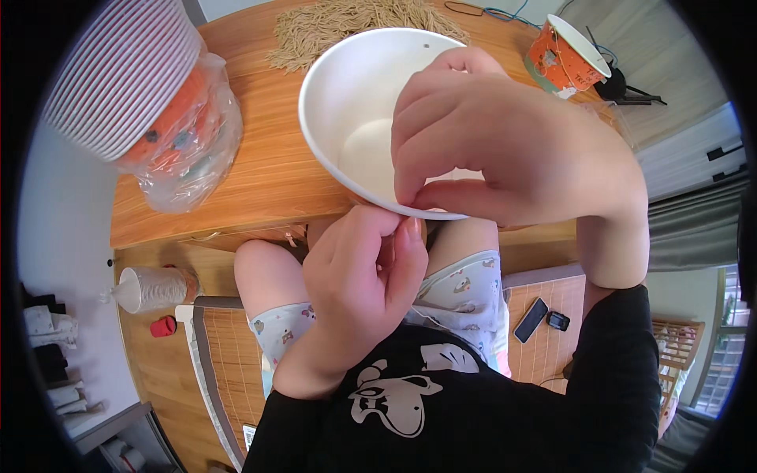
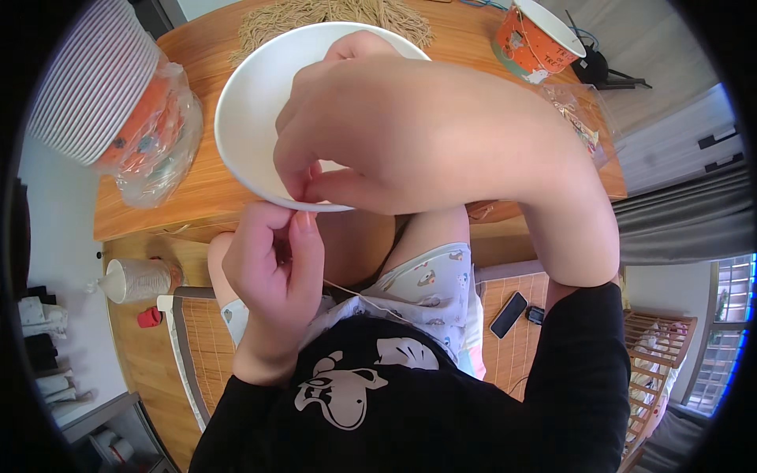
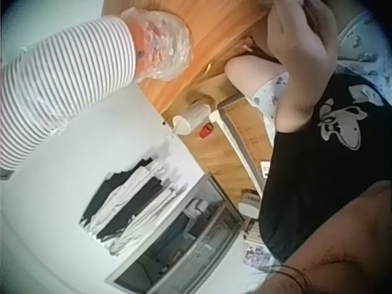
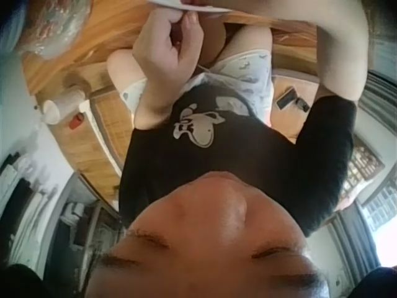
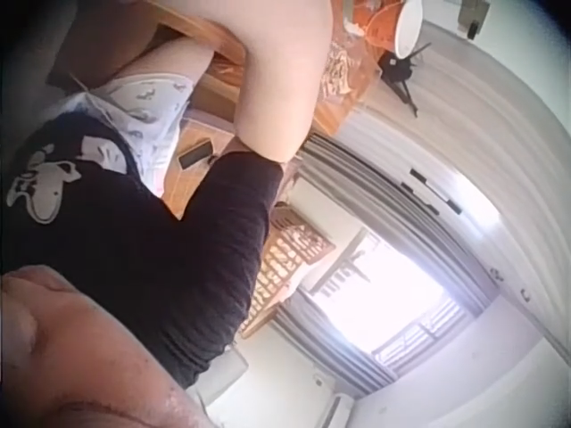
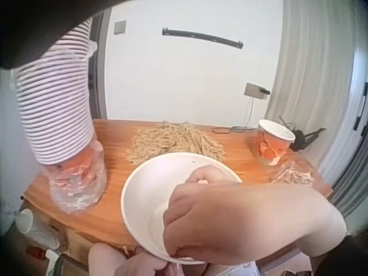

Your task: Attaching string handles to decorative paper buckets for manual packaging.

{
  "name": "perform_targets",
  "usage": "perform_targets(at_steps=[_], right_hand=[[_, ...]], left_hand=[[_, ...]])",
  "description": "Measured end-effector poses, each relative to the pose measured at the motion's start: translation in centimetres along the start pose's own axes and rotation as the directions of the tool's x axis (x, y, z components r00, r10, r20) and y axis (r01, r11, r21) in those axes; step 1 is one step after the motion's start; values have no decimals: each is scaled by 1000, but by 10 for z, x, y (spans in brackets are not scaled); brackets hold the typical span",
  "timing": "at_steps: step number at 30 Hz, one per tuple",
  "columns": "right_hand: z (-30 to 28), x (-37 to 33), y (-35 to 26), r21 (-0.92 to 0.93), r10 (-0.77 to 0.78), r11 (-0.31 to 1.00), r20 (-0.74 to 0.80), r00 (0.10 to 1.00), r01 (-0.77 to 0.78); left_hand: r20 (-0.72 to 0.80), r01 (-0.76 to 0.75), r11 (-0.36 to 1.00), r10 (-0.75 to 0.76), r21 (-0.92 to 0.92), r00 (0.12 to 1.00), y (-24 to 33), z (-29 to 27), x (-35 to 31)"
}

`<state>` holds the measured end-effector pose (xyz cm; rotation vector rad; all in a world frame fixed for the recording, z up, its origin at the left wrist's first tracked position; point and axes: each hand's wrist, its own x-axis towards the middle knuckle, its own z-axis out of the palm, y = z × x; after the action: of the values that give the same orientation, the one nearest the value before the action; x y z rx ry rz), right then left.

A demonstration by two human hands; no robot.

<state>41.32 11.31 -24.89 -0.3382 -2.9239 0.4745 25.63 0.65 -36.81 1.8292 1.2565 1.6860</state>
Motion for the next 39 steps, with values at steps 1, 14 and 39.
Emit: perform_targets(at_steps=[1, 14, 39], right_hand=[[2, -1, -1, -2, -5, 1000, 2, 1000, 5], [92, -30, -79, -494, -8, 769, -642, 767, -406], [143, -64, -56, 723, 617, 663, -675, 405, 194]], left_hand=[[17, -19, 1000, 19, -3, 1000, -1, -1, -1], [329, 410, 501, -245, -762, 912, 6, -15, -2], [346, 351, 762, -178, -545, 921, 9, -12, 1]])
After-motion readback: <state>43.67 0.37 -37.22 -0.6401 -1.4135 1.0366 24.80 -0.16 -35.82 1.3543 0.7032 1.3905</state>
